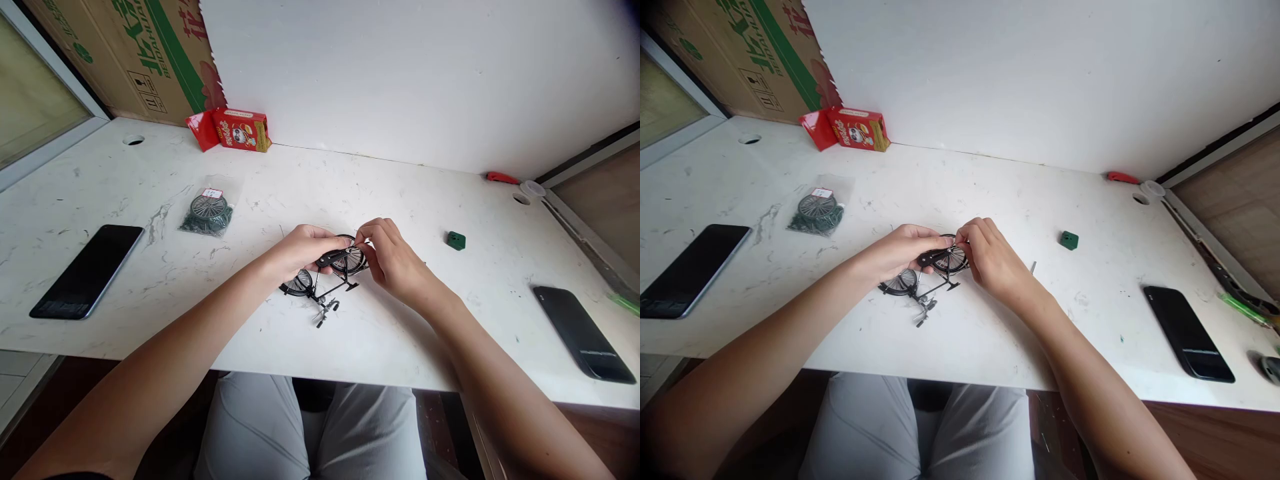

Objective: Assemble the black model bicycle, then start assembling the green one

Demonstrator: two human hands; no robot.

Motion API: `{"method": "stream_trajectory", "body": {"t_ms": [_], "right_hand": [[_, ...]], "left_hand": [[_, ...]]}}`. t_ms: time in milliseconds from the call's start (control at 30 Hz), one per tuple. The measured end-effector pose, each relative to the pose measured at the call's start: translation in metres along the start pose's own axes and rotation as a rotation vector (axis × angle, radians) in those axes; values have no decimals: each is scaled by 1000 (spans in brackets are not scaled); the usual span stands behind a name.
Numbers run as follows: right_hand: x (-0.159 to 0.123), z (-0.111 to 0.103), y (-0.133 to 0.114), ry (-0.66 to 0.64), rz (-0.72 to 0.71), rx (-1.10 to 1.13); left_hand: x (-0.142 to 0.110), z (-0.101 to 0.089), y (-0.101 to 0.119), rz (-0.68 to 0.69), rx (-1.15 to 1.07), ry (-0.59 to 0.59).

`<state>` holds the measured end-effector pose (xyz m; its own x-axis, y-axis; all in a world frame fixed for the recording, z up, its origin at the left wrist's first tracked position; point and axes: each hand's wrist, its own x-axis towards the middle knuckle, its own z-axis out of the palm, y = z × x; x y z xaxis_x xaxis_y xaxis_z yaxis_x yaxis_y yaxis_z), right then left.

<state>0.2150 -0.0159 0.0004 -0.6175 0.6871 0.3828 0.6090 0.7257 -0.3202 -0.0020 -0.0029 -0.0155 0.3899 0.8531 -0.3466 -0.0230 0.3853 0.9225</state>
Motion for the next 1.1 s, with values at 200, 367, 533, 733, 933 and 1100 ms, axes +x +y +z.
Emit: {"method": "stream_trajectory", "body": {"t_ms": [200, 367, 533, 733, 933, 1100], "right_hand": [[-1, 0, -3, -28, -3, -87], [-2, 0, -5, -40, -12, -129], [-1, -1, -8, -64, -7, -146], [-2, -1, -8, -87, -39, -236], [-3, 1, -6, -77, -66, -296], [-3, 1, -7, -76, -73, -320]], "left_hand": [[-5, 5, 7, -35, 6, 27], [-7, 8, 10, -43, 4, 34], [-5, 5, 4, -18, 43, 35], [-4, 7, 3, -31, 37, 65], [-6, 9, 6, -25, 26, 71], [-8, 10, 10, -38, 29, 76]]}}
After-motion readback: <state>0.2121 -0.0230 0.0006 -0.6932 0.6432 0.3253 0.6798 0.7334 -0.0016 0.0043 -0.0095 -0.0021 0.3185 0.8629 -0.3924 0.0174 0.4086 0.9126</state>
